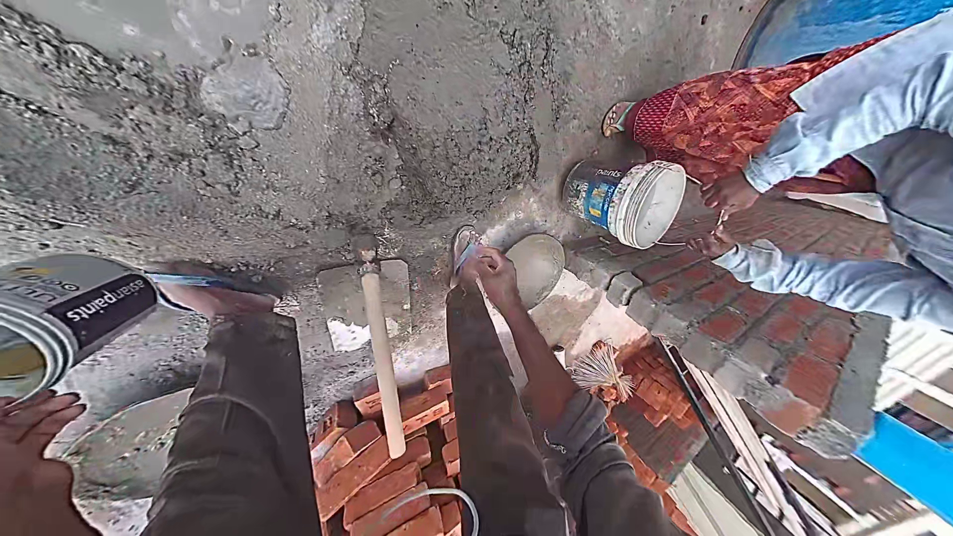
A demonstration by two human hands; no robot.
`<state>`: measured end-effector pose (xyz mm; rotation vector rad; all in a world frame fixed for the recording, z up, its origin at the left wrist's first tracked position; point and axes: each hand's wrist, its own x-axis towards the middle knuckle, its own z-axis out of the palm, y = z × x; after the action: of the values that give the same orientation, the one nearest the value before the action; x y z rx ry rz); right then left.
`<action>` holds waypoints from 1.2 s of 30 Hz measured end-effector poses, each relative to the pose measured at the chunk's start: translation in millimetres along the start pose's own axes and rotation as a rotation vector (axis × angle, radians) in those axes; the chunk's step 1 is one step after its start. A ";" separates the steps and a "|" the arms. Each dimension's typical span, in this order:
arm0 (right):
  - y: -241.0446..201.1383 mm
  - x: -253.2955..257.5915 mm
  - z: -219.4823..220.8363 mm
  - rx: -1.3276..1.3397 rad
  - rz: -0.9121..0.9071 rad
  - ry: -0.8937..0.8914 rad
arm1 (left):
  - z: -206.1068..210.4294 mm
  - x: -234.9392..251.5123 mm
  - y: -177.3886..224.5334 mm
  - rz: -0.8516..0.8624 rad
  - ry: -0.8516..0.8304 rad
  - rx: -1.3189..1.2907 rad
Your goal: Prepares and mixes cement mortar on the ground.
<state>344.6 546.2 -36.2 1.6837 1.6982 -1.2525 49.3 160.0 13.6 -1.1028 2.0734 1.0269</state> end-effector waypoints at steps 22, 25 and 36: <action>160.4 128.0 -364.1 -0.773 0.032 0.407 | 338.7 -278.5 -116.0 0.504 -1.052 0.781; 158.5 199.1 -349.9 -0.971 0.002 0.194 | 279.7 -219.5 -145.9 0.386 -0.871 0.985; 205.7 257.1 -307.5 -0.594 0.110 0.292 | 162.4 -141.7 -188.8 0.110 -0.643 1.103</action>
<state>583.8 909.2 -154.6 1.5989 1.8662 -0.3923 302.2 285.6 -34.9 -0.0660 1.7122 0.1069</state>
